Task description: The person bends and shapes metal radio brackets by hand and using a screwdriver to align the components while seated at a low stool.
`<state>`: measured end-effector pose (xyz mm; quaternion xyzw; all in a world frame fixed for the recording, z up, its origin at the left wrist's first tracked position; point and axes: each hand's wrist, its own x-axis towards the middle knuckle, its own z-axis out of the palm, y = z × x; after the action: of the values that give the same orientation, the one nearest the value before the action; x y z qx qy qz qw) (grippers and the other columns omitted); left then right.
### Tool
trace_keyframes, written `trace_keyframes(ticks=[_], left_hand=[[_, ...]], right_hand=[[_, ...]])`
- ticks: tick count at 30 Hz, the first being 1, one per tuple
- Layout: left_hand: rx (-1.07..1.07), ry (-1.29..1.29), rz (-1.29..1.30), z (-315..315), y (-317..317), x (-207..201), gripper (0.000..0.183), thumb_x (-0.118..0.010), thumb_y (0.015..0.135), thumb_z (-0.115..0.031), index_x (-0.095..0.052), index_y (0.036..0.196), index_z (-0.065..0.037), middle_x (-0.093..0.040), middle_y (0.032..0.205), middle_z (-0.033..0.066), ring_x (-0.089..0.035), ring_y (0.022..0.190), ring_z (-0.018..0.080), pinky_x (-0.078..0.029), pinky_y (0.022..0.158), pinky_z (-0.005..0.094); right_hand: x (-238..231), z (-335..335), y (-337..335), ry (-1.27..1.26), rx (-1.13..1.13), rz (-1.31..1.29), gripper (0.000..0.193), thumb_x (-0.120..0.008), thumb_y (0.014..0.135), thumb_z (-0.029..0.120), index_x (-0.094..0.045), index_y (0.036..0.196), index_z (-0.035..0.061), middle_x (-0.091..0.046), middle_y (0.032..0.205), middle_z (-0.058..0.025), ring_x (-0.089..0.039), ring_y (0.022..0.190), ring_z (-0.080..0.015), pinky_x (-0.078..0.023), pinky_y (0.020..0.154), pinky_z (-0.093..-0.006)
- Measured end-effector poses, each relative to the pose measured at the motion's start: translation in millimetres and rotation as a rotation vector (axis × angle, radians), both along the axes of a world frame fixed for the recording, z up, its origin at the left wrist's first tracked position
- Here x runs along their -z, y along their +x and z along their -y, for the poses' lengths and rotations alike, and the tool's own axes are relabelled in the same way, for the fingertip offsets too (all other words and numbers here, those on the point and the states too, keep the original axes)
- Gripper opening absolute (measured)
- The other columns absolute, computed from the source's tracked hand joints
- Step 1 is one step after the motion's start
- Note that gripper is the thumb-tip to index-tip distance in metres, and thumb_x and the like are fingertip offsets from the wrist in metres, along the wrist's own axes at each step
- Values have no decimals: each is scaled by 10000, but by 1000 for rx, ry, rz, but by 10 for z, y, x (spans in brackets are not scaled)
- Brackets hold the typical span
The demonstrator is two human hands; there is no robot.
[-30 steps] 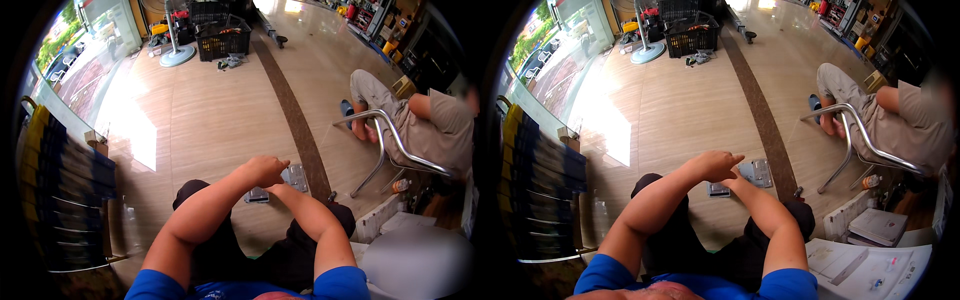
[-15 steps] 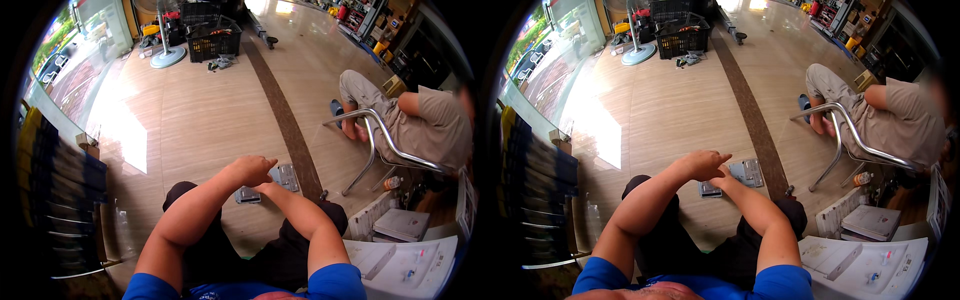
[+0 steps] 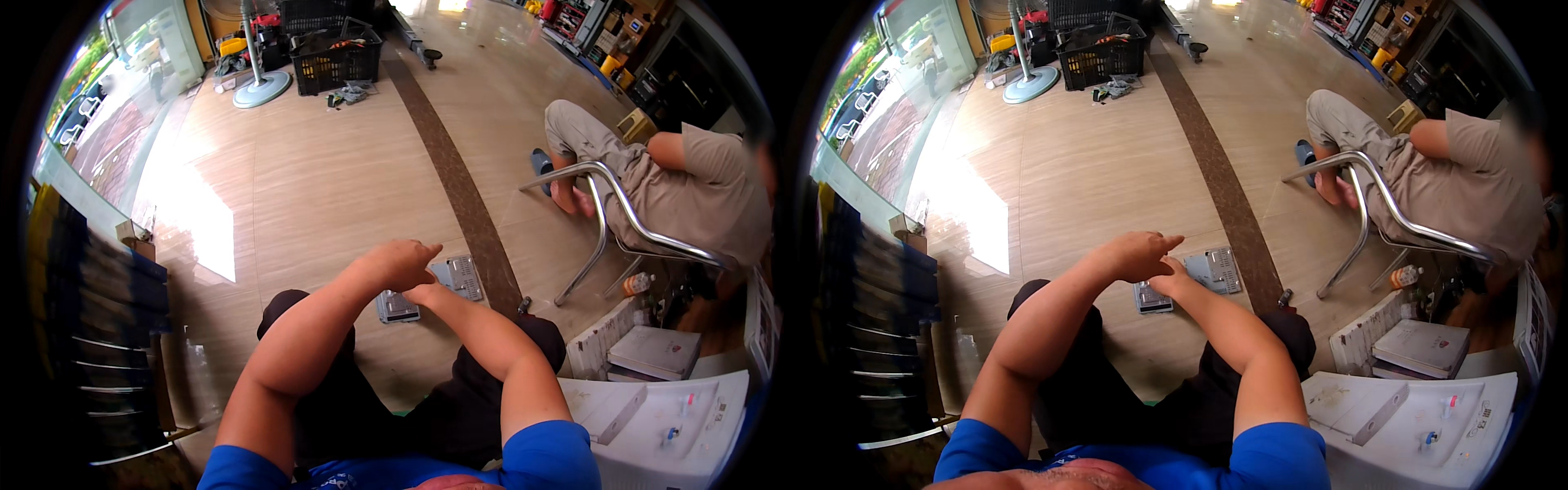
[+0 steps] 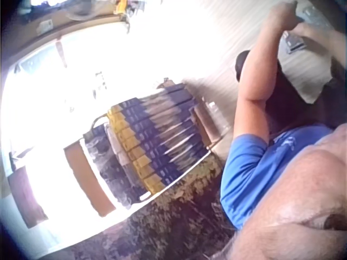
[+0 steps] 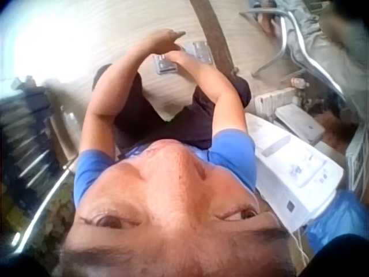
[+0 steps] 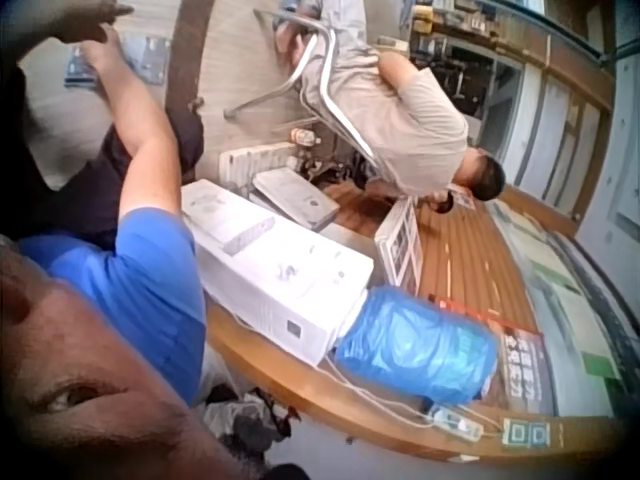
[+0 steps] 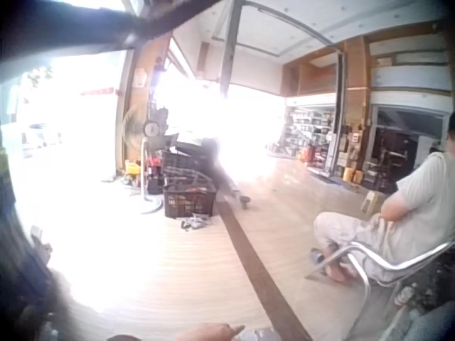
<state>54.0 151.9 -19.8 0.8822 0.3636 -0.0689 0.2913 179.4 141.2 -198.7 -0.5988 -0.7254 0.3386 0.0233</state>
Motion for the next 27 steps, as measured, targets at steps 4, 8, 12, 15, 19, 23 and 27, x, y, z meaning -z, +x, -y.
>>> trace_keyframes(ticks=[4, 8, 12, 15, 19, 23, 27], left_hand=[[25, 18, 44, -32, 39, 46, 633, -632, 891, -276, -418, 1440, -46, -656, 1108, 228, -628, 1036, 381, -502, 878, 448], [-8, 50, 73, -175, -141, 253, 656, -646, 900, -300, -403, 1453, -44, -663, 1063, 242, -639, 997, 384, -501, 857, 443], [-63, 17, 65, -276, -286, 47, 647, -648, 914, -293, -403, 1459, -43, -670, 1056, 236, -638, 1008, 380, -497, 860, 448], [-59, 128, 170, -371, -338, 143, 638, -654, 920, -279, -407, 1458, -42, -663, 1123, 236, -623, 1072, 378, -488, 906, 447], [-120, 83, 121, -365, -389, 112, 616, -639, 929, -289, -419, 1448, -41, -655, 1152, 239, -615, 1091, 384, -486, 918, 455], [-119, 97, 98, -310, -399, 84, 611, -632, 932, -308, -424, 1451, -63, -670, 1106, 238, -631, 1044, 391, -498, 885, 464], [-100, 131, 125, -308, -413, 129, 616, -632, 929, -314, -422, 1454, -69, -671, 1106, 236, -631, 1047, 392, -500, 881, 465]], right_hand=[[816, -132, 211, 148, -10, -26, 429, -480, 947, 377, -592, 1284, 135, -616, 1298, -138, -537, 1252, -307, -425, 1052, -393], [501, -111, 32, 54, 1, -72, 404, -455, 957, 380, -623, 1221, 125, -651, 1211, -168, -578, 1177, -335, -463, 998, -414], [139, -146, 52, 361, -367, 185, 213, -455, 924, 141, -610, 1063, 99, -672, 1043, -180, -654, 996, -366, -534, 843, -465], [222, -150, 165, 388, -308, 91, 279, -521, 872, 52, -541, 1148, 91, -611, 1100, -192, -638, 1018, -367, -530, 843, -478], [222, -110, 182, 340, -291, 73, 332, -531, 867, 39, -513, 1193, 94, -597, 1075, -189, -642, 1008, -363, -524, 860, -473], [231, -95, 156, 338, -245, 133, 360, -527, 876, 46, -512, 1229, 113, -604, 1081, -184, -645, 1008, -358, -523, 865, -469], [231, -74, 119, 353, -264, 128, 367, -523, 879, 46, -506, 1241, 108, -607, 1081, -186, -651, 996, -363, -527, 861, -472]])
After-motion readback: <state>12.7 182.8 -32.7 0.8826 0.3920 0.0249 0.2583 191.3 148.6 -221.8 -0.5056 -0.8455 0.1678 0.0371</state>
